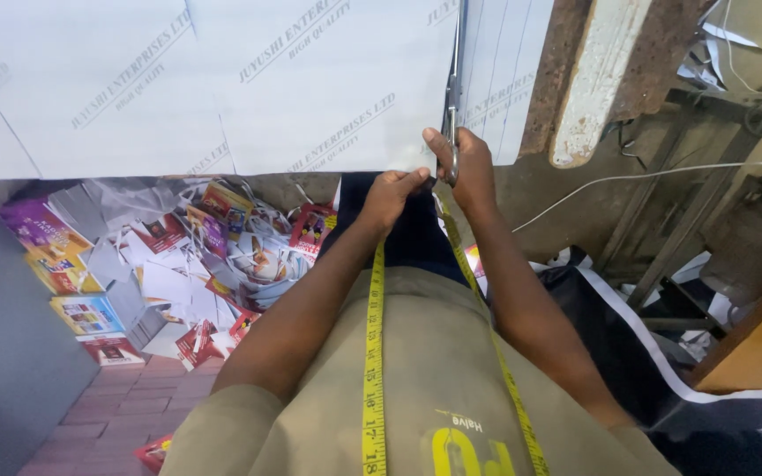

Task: The person uses large shears to cut a large sheet of white paper laid out on a wooden table. They follow pre-drawn lines to separate the sheet into smaller sections, holding the paper steady with one hand while cutting with the other.

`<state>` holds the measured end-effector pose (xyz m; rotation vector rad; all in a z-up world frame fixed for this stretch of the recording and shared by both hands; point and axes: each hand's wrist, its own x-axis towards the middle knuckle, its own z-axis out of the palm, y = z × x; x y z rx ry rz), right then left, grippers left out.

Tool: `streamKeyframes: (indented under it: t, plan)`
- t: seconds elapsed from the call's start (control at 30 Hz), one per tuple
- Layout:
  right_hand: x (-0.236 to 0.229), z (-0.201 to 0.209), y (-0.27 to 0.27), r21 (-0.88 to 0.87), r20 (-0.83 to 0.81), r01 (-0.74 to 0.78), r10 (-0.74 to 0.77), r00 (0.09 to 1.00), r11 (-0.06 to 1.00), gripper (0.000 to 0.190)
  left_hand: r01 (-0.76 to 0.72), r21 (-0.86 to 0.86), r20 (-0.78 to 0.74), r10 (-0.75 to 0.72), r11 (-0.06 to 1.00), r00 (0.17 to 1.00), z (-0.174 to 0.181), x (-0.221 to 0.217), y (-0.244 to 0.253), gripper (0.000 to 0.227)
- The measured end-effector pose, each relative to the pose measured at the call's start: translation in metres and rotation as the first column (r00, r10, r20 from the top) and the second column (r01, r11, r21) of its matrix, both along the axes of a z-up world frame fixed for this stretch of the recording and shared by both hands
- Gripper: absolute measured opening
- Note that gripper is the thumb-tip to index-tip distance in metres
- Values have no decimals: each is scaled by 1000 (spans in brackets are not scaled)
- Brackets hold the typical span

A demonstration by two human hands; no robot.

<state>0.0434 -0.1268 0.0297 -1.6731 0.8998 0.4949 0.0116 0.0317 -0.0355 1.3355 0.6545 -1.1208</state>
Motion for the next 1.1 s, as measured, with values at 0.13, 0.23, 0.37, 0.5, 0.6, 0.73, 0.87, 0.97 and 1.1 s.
streamKeyframes:
  t: [0.13,0.23,0.37,0.5,0.6,0.73,0.87,0.97,1.1]
  plan:
    - [-5,-12,0,-16,-15,24,-24,1000,1000,51,20,6,-5,-20,1000,1000,-11,-3,-1,39]
    - [1,3,-2,-24,-22,-15,14,1000,1000,52,208,23,56,-209,978,976,11,8,3,35]
    - [14,35,-4,-26,-52,-59,58,997,998,56,591,117,92,-601,798,794,104,63,9,37]
    - [25,59,-1,-3,-70,-41,41,997,999,53,414,673,491,-789,613,370,84,89,6,32]
    - [29,69,3,7,-106,-110,111,988,994,54,294,735,631,-775,611,30,56,112,2,65]
    - [28,64,5,30,-45,-34,36,998,999,51,410,768,632,-685,492,-362,12,95,0,78]
    - [25,41,-1,6,22,-42,42,999,999,56,211,750,615,-544,626,-571,-17,79,-1,71]
    - [38,16,-10,-35,18,-89,90,996,995,56,203,734,619,-514,648,-594,-30,77,1,64]
    - [46,-5,-16,-44,17,-99,100,995,994,64,181,735,609,-520,653,-599,-36,73,0,64]
